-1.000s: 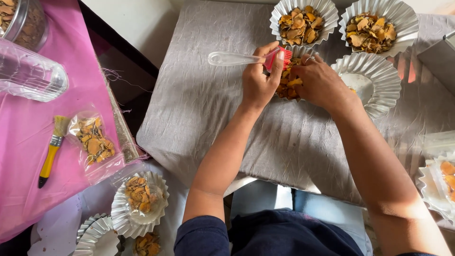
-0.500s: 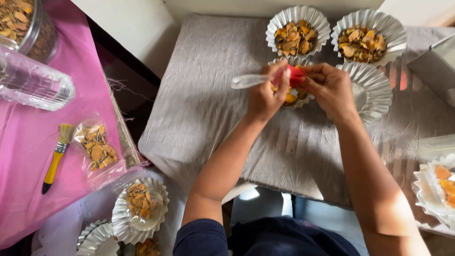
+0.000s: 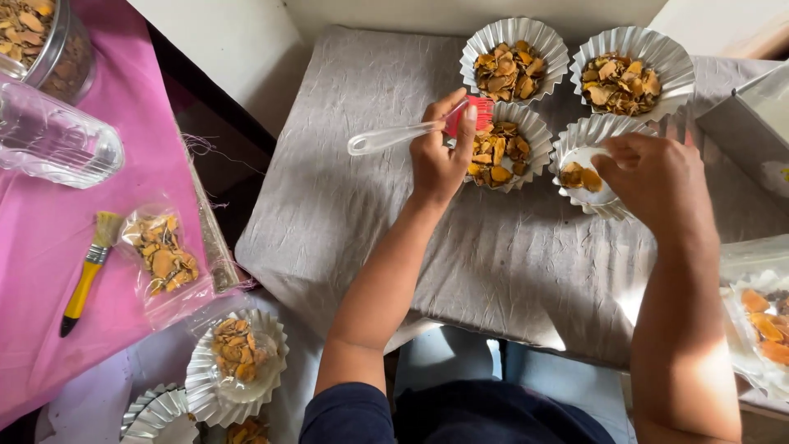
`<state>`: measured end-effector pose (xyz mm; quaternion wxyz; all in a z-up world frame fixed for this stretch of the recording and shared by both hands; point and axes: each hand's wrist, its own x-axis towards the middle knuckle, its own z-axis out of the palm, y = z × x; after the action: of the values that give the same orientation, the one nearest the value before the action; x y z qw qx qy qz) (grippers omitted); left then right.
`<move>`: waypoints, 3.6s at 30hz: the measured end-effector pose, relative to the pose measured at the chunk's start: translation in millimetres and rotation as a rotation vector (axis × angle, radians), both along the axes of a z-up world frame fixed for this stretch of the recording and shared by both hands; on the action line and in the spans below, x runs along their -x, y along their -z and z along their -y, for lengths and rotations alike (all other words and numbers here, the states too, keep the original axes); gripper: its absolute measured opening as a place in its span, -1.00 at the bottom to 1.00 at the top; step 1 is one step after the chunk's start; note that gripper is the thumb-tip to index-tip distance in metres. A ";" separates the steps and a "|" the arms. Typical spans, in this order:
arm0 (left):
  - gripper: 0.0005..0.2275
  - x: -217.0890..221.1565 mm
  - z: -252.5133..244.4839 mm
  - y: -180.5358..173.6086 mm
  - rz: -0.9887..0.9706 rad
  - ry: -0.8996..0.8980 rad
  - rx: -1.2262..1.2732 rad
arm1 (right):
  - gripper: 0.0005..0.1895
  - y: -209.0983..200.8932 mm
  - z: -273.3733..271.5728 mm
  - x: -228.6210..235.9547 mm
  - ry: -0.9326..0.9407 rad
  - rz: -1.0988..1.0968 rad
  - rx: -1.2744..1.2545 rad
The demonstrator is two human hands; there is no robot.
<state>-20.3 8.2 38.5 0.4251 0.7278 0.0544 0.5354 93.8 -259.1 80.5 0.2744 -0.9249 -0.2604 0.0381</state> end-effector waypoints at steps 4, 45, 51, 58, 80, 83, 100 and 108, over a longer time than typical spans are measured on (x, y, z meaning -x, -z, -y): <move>-0.73 0.8 2.0 -2.2 -0.040 -0.016 -0.035 | -0.71 8.7 -42.3 6.0 -0.162 0.188 -0.108; -0.76 -13.4 16.9 21.8 -0.136 0.208 -0.124 | -0.88 -36.3 -70.0 32.5 -0.096 -0.408 -0.677; -0.73 3.1 1.5 1.0 -0.126 -0.010 -0.026 | -0.83 -30.8 -10.6 8.2 -0.072 -0.060 -0.017; -0.73 -0.6 -0.3 8.8 -0.108 0.010 -0.012 | -0.85 -14.5 -93.2 23.6 -0.226 -0.028 -0.034; -0.74 3.2 14.8 2.5 -0.093 0.054 0.129 | -0.83 15.6 -113.7 28.3 -0.131 -0.452 -0.678; -0.76 -7.8 18.6 11.6 -0.126 0.058 0.058 | -0.85 19.4 -107.9 22.9 -0.048 -0.676 -0.966; -0.76 -4.3 -5.6 12.1 -0.098 -0.086 0.146 | -0.83 1.8 -98.8 17.3 -0.442 0.258 -0.213; -0.77 -7.6 -8.9 9.2 -0.060 -0.084 0.180 | -0.82 47.9 -132.8 -6.0 -0.515 0.298 0.004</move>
<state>-12.7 17.0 29.3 0.4641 0.6994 0.1456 0.5237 99.8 -126.3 32.6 0.2128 -0.8243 -0.5238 -0.0291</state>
